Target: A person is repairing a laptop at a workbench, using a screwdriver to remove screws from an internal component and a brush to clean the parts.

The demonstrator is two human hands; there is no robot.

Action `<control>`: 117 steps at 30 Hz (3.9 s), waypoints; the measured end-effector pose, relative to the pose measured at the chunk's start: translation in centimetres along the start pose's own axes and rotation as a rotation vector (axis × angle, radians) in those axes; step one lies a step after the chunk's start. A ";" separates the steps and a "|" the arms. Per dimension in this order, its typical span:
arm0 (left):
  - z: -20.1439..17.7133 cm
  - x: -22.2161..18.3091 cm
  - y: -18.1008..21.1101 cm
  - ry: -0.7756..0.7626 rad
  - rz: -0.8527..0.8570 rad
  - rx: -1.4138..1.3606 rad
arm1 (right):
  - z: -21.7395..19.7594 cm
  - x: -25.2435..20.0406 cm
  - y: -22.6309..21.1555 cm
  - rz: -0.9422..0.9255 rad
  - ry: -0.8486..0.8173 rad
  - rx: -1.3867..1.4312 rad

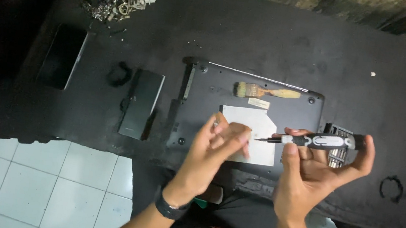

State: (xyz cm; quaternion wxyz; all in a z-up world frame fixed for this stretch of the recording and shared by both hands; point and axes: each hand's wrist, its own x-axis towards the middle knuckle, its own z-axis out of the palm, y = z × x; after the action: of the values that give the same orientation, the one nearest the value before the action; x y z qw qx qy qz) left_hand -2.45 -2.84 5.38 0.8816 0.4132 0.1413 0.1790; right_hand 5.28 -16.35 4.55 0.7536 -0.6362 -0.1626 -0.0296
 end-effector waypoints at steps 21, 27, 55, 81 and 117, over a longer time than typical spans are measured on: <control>-17.6 21.1 3.6 0.015 0.344 1.648 | -3.9 2.5 6.9 0.110 -0.037 -0.157; -17.5 21.2 4.5 0.032 0.307 1.655 | -3.9 2.4 7.0 0.115 -0.033 -0.180; -5.5 4.7 1.5 -0.168 0.065 1.440 | -6.3 2.3 10.5 0.075 0.025 -0.228; -2.7 -11.9 -2.7 0.020 -0.090 0.783 | -8.6 -10.9 0.5 -0.063 -0.142 -0.455; -9.5 -16.2 -4.4 0.339 -1.231 0.321 | -8.0 -14.9 1.6 0.367 -0.561 -0.625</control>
State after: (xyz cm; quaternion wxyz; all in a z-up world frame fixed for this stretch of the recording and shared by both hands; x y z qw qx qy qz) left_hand -19.81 -6.04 -2.32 0.7158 0.3495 0.5138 -0.3185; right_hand -6.71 -26.24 -2.25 0.4455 -0.8346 -0.2283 0.2300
